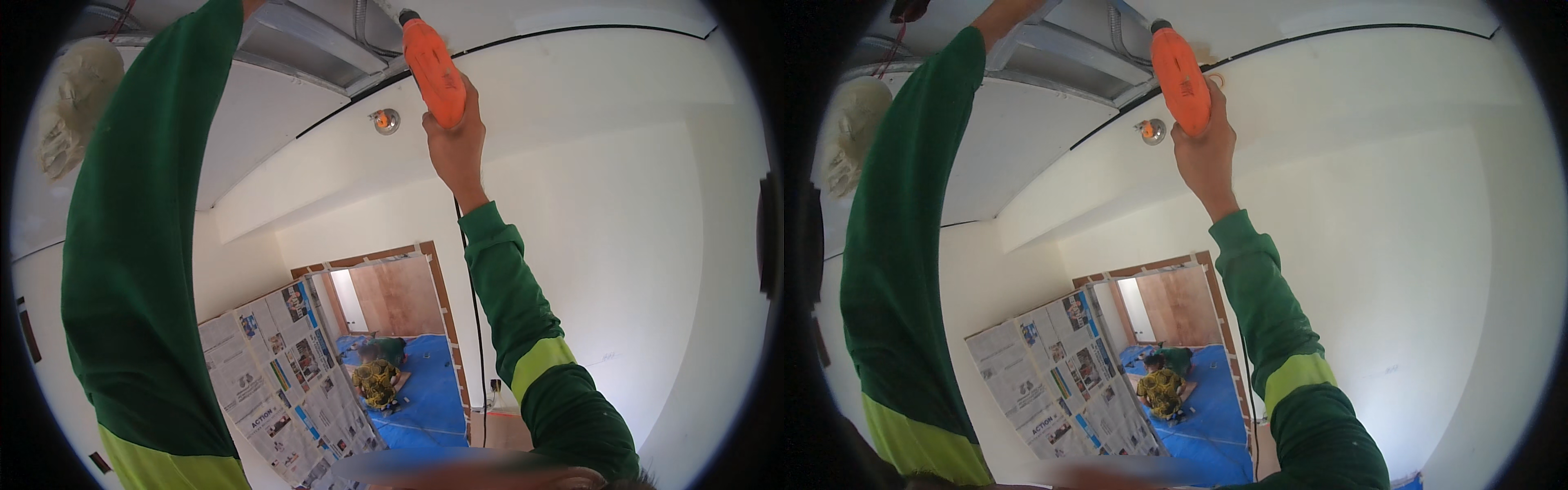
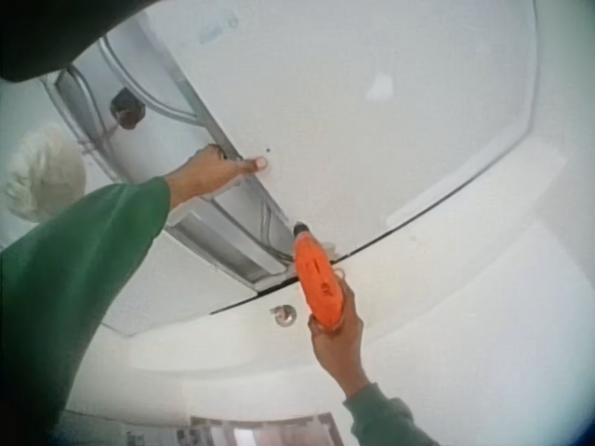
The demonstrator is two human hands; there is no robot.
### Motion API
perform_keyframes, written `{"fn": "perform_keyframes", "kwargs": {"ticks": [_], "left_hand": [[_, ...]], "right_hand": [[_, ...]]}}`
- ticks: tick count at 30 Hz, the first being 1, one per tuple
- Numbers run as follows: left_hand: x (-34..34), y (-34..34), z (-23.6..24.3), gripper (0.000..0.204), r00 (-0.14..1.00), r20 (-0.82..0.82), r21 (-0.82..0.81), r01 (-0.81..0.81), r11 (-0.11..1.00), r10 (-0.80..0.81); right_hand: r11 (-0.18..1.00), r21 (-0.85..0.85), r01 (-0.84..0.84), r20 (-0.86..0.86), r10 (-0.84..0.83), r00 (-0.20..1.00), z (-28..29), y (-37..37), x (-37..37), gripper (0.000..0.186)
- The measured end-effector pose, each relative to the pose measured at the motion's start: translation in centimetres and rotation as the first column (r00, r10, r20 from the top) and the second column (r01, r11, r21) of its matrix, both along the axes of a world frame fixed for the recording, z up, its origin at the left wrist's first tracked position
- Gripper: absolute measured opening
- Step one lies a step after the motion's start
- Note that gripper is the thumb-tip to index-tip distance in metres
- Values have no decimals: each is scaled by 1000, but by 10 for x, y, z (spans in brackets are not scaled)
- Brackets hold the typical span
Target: The person uses corded and cordless drills to fasten ceiling panels to a metal framework. They repeatedly reach upward, align screws, and drive them into the ceiling while occasionally switching between tools and adjusting their position.
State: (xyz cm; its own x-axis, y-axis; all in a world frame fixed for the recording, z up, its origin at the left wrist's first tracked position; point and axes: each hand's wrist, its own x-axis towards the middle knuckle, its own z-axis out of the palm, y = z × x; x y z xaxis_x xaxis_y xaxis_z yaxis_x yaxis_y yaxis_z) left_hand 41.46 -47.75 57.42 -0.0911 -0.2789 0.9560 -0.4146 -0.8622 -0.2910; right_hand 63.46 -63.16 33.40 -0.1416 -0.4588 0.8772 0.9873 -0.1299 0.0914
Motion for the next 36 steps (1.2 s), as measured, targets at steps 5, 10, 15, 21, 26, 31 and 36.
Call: {"fn": "perform_keyframes", "kwargs": {"ticks": [5,10,15,21,26,31,36], "left_hand": [[2,3,8,122,1000,18,-27,15,1000,-14],[2,4,8,123,999,-3,-43,-42,998,42],[3,3,5,122,998,23,32,53,998,-54],[4,3,6,122,1000,28,22,-11,1000,11],[7,9,6,124,996,84,146,25,989,-37],[5,4,14,129,996,68,-18,-52,998,54],[5,3,11,128,997,70,-23,-21,1000,23]], "right_hand": [[995,6,-104,3,104,995,-1,4,1,66],[988,8,-156,45,155,987,3,10,10,62],[954,-12,-301,-30,300,953,5,6,10,41],[868,-36,-495,-184,481,857,2,3,6,27],[868,-47,-493,-178,479,860,3,6,9,33],[774,-211,-597,-209,561,801,3,-4,9,45],[655,-355,-667,-201,644,739,7,-3,11,48]]}}
